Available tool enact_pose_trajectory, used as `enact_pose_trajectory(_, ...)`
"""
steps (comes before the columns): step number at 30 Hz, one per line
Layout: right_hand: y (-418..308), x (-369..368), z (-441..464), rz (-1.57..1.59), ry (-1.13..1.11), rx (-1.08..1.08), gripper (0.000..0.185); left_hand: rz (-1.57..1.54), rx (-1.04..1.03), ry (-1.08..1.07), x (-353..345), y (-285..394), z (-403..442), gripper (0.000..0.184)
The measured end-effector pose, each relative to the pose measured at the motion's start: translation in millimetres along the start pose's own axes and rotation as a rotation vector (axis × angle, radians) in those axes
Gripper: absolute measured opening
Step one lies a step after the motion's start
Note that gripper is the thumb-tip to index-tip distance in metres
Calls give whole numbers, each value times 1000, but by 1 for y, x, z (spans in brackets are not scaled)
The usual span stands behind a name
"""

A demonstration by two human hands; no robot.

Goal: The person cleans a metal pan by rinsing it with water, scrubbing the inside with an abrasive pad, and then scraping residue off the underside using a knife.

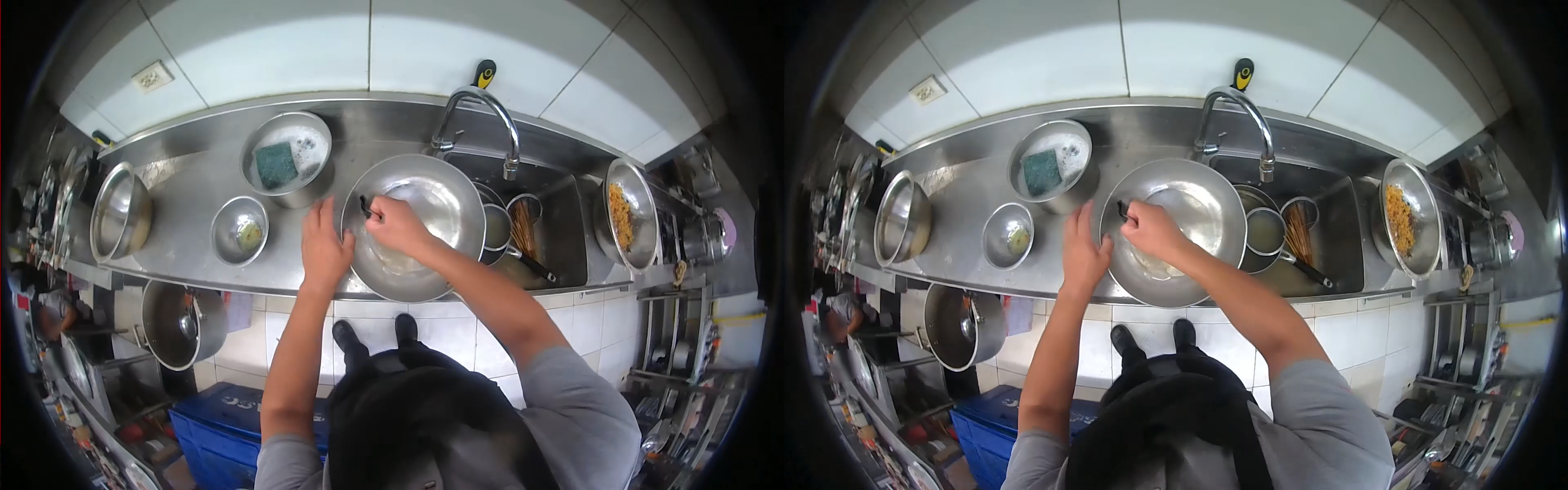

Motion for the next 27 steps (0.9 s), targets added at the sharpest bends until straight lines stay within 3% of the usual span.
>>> enact_pose_trajectory(2, 9, -1, -20, 423, -11, -60, 11, 80, -79, -33, 14, 24, 3, 54)
enact_pose_trajectory(3, 10, -2, -28, 422, -9, -62, 11, 111, -191, -94, 16, 36, 4, 51)
enact_pose_trajectory(5, 20, -13, -36, 1024, -28, -110, 10, 109, -343, -151, 12, 47, 7, 45)
enact_pose_trajectory(6, 23, -20, -38, 1031, -15, -114, 10, 107, -355, -160, 10, 47, 8, 45)
enact_pose_trajectory(8, 21, -27, -37, 1574, 133, 135, 9, 5, -338, -188, 7, 46, 11, 44)
enact_pose_trajectory(9, 18, -27, -38, 1575, 150, 139, 9, 4, -352, -193, 1, 41, 11, 44)
enact_pose_trajectory(11, 7, -28, -39, 952, 80, 38, 10, -35, -353, -303, -16, 27, 12, 42)
enact_pose_trajectory(12, 12, -38, -37, 954, 89, 37, 10, -35, -361, -307, -18, 25, 10, 42)
enact_pose_trajectory(14, 19, -56, -32, 892, 73, 81, 14, -377, -229, -153, -14, 11, 7, 39)
enact_pose_trajectory(15, 13, -39, -41, 526, 205, 4, 16, -377, -230, -158, -12, 19, 10, 39)
enact_pose_trajectory(16, 11, -28, -42, 530, 204, 2, 16, -516, 54, -92, -14, 15, 14, 39)
enact_pose_trajectory(18, 11, 9, -39, 16, 475, -77, 19, -648, 355, -18, -28, -12, 15, 38)
enact_pose_trajectory(20, 19, 19, -20, -140, 421, -74, 21, -825, 447, -382, -83, -50, 14, 40)
enact_pose_trajectory(22, 41, -6, 16, -439, 105, 120, 21, -706, 352, -380, -65, -34, 17, 41)
enact_pose_trajectory(24, 40, -16, 23, -448, 34, 97, 22, -585, 272, -373, -59, -36, 14, 42)
enact_pose_trajectory(26, 36, -44, 25, -509, -327, 227, 23, -530, 259, -430, -63, -45, 16, 44)
enact_pose_trajectory(27, 35, -25, 30, -535, -240, 92, 21, -535, 267, -428, -62, -44, 17, 44)
Point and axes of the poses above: each hand's wrist, its own z-axis towards the middle knuckle, its own x-axis out of the back of the hand, y = z × x, the point moved 5 cm from there along z, towards the middle knuckle, and after that the axes turned 15 degrees about -y, right-handed, at the moved point
